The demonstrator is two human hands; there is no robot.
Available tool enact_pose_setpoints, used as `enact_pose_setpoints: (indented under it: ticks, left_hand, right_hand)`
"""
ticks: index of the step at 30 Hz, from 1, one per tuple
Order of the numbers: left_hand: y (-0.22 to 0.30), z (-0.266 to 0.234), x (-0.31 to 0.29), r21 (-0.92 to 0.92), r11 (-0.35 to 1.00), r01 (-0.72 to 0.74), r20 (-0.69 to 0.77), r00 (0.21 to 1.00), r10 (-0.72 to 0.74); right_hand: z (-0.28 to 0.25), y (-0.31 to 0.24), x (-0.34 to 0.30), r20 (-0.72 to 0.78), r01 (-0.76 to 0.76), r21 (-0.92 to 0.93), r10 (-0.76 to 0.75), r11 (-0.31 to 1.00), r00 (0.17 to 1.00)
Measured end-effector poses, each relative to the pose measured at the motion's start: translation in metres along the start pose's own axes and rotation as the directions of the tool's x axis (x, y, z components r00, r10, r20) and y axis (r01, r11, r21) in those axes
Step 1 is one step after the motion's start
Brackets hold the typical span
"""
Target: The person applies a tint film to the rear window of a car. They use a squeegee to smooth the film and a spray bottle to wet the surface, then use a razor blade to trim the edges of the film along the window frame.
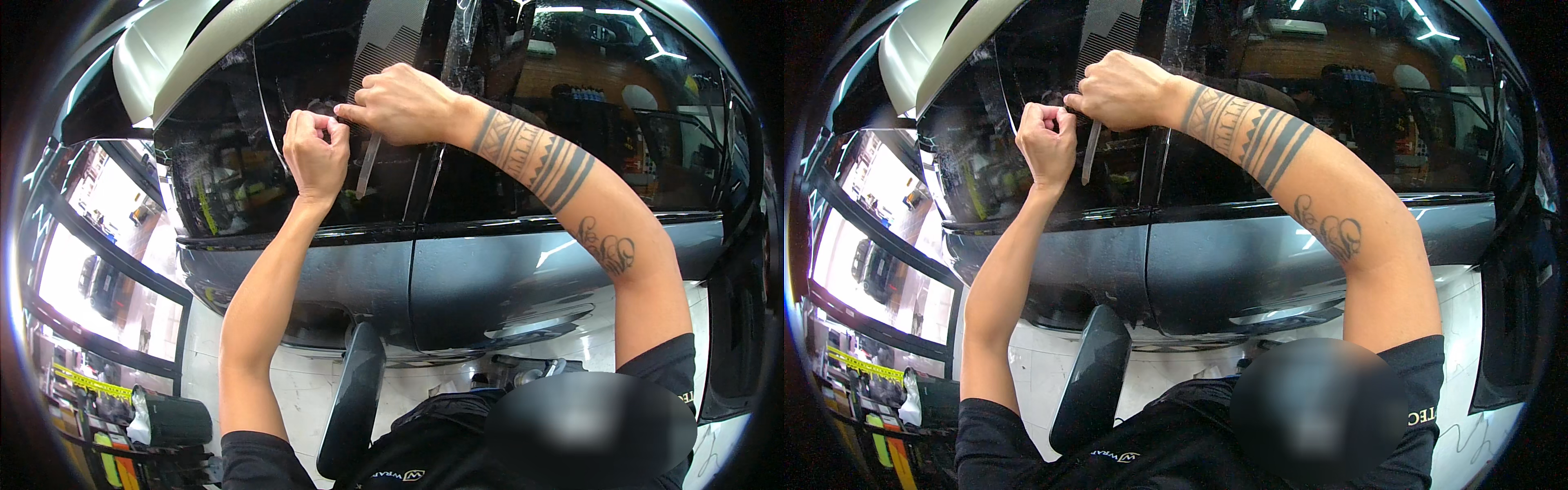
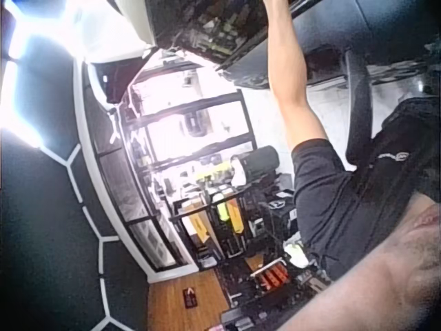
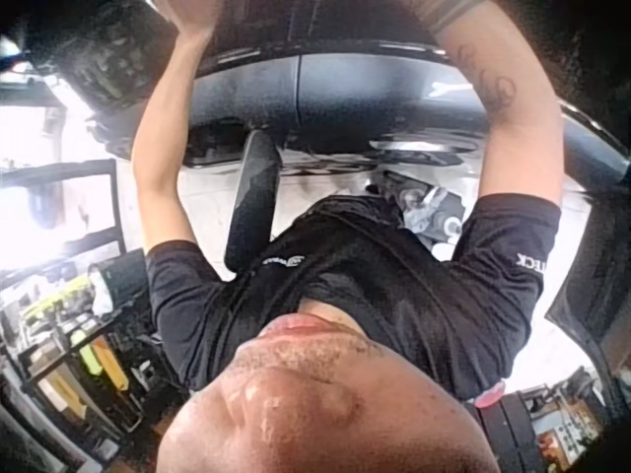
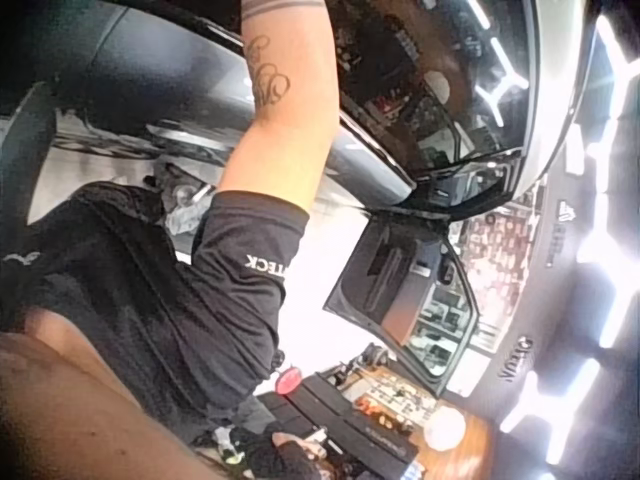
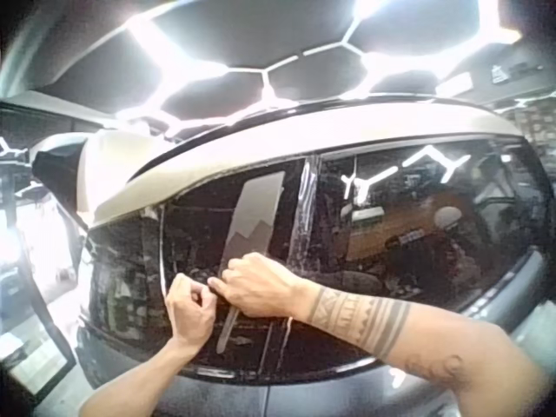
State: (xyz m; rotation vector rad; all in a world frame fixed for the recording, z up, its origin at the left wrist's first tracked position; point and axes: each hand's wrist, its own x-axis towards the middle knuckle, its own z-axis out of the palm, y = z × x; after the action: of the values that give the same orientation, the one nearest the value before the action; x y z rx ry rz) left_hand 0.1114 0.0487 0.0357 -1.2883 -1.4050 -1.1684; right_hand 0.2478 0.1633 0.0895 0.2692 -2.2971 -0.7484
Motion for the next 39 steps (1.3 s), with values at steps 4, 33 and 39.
enact_pose_setpoints:
  ticks: [4,33,39]
  left_hand:
    - [-0.002,-0.007,-0.001,-0.081,0.995,0.053,0.064,0.997,-0.048]
    - [-0.071,-0.057,-0.021,-0.233,0.969,0.081,0.09,0.994,-0.062]
    - [-0.072,-0.058,-0.021,-0.261,0.957,0.126,0.132,0.987,-0.094]
  right_hand:
    - [0.001,0.001,0.001,-0.03,0.017,-0.005,-0.018,1.0,0.999]
    - [0.02,-0.048,0.068,-0.052,0.132,-0.093,-0.137,0.987,0.989]
    - [0.025,-0.057,0.073,-0.01,0.107,-0.138,-0.11,0.985,0.994]
